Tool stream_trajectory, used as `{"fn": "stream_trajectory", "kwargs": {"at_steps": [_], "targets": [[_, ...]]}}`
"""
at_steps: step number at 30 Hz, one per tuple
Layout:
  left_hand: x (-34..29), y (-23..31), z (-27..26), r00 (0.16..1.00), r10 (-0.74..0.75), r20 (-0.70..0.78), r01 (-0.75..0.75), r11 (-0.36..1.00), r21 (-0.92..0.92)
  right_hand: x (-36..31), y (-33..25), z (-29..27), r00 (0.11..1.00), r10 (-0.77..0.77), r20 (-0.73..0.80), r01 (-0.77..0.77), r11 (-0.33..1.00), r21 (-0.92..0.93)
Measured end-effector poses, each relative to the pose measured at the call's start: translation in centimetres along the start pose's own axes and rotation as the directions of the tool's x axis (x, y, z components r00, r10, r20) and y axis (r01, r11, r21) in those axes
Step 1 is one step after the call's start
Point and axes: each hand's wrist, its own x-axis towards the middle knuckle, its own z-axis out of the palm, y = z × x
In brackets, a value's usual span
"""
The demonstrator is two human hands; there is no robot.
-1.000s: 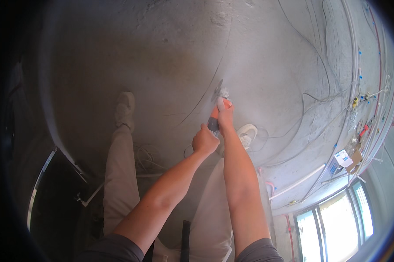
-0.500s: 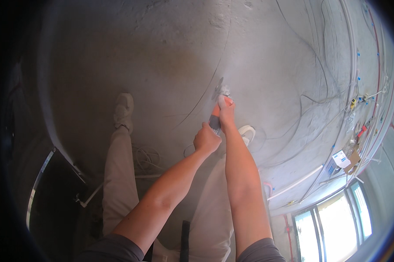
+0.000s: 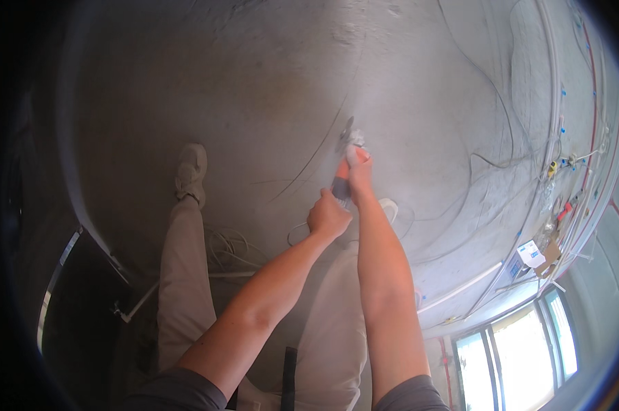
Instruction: The person uses an angle grinder to cut or grind a concrete floor along a marked line. The operator holds the tool with both hands and moves it steadily along the curve, generating dust. The task continues without interruption.
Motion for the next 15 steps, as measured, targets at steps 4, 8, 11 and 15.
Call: {"fn": "stream_trajectory", "kwargs": {"at_steps": [4, 8, 11, 15], "targets": [[-0.1, 0.5, 0.0, 0.999, -0.034, 0.021, 0.034, 0.999, 0.001, -0.1, -0.6, -0.3, 1.000, 0.029, 0.012, -0.029, 1.000, -0.001], [-0.4, 0.9, 0.0, 0.999, 0.015, -0.044, -0.017, 0.999, -0.033, 0.1, -1.1, -0.4, 0.999, 0.023, 0.043, -0.024, 1.000, 0.008], [-0.5, 1.2, 0.1, 0.999, 0.015, -0.047, -0.017, 0.999, -0.045, 0.3, -1.4, -0.3, 1.000, 0.014, 0.014, -0.013, 1.000, -0.002], [-0.4, 1.7, 0.0, 0.999, -0.001, -0.037, -0.001, 0.999, -0.053, 0.2, -2.3, -0.6, 0.998, 0.029, 0.058, -0.027, 0.999, -0.025]]}}
